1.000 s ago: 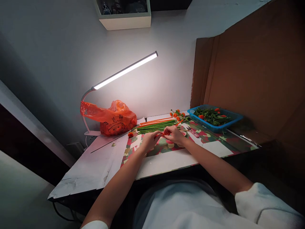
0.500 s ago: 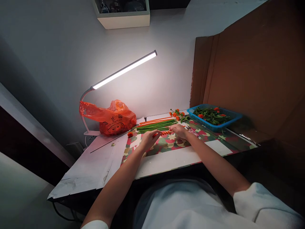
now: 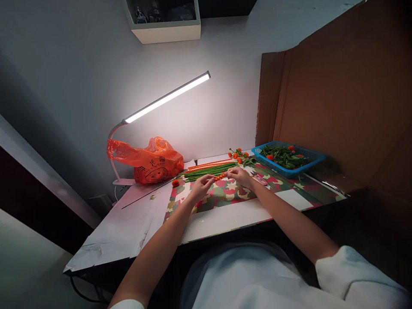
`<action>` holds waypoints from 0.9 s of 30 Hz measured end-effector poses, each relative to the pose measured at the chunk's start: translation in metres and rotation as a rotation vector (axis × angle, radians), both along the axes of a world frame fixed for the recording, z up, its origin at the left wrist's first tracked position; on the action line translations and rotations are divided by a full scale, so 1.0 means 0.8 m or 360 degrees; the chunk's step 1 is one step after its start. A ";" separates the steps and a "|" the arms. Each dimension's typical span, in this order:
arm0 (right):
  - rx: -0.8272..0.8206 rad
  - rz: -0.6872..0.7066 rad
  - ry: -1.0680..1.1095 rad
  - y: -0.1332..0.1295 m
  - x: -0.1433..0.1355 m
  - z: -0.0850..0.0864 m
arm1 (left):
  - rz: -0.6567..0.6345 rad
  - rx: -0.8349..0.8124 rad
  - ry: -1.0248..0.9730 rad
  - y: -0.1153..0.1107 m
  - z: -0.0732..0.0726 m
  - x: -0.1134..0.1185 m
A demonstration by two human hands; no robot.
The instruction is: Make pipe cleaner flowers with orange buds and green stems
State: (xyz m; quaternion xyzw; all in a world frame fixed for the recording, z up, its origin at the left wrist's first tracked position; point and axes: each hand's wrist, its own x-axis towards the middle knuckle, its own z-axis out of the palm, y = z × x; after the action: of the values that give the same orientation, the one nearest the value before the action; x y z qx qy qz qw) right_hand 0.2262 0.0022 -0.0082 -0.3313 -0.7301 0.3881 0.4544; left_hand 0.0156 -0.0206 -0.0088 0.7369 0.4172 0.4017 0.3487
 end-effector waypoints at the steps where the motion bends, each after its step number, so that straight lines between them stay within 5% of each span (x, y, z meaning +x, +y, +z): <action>1: -0.0012 -0.0005 0.0009 0.000 -0.001 0.000 | 0.0006 -0.0034 -0.0008 0.000 -0.001 0.000; 12: -0.0122 0.0107 0.0131 0.004 0.008 -0.001 | -0.0202 -0.0289 -0.0351 0.011 0.000 -0.005; 27: 0.0036 -0.0095 -0.0138 -0.002 0.010 -0.003 | -0.0266 -0.0200 0.0356 0.012 0.005 -0.025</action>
State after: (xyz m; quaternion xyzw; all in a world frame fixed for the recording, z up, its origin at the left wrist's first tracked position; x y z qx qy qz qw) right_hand 0.2339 0.0003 -0.0107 -0.3643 -0.7434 0.3514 0.4373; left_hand -0.0042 -0.0114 -0.0047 0.7860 0.4150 0.2597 0.3775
